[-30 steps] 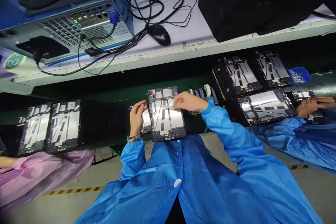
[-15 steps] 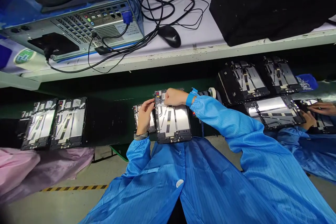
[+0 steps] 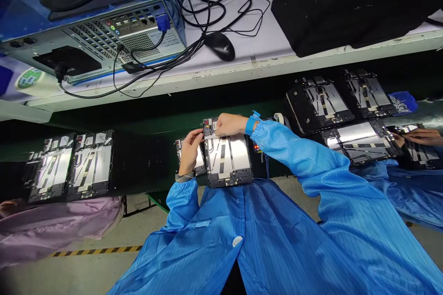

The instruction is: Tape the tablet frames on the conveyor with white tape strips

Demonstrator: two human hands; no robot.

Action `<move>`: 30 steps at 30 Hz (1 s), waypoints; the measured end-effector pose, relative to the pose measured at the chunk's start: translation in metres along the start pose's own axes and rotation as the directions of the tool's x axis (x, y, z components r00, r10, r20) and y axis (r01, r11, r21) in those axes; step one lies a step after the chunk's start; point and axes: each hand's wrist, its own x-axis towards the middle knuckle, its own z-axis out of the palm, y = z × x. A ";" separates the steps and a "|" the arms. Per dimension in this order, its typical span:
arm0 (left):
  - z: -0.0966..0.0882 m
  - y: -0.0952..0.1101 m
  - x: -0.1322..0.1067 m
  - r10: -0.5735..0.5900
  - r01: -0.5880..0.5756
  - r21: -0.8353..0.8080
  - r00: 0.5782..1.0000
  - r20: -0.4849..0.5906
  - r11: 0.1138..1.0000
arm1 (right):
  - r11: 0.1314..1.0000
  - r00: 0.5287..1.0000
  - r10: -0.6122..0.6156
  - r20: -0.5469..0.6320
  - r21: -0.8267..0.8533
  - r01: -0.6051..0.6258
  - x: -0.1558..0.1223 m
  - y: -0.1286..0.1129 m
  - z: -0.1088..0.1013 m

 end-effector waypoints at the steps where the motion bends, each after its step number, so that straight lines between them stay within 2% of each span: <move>1: 0.000 0.000 0.000 0.001 -0.001 0.000 1.000 -0.002 1.000 | 1.000 1.000 -0.003 -0.003 -0.005 0.003 0.000 -0.001 0.000; 7: 0.000 0.001 0.001 0.007 -0.007 0.010 1.000 -0.001 1.000 | 0.990 0.998 -0.035 -0.052 -0.138 0.027 0.006 -0.003 0.002; 20: -0.005 0.005 0.007 0.014 -0.017 0.052 0.998 0.064 0.999 | 0.978 0.998 -0.017 -0.062 -0.208 0.004 0.010 -0.003 0.003; 30: -0.009 0.013 0.012 -0.035 0.023 0.111 0.994 0.103 0.994 | 0.970 0.995 -0.011 -0.095 -0.242 -0.012 0.012 -0.005 0.005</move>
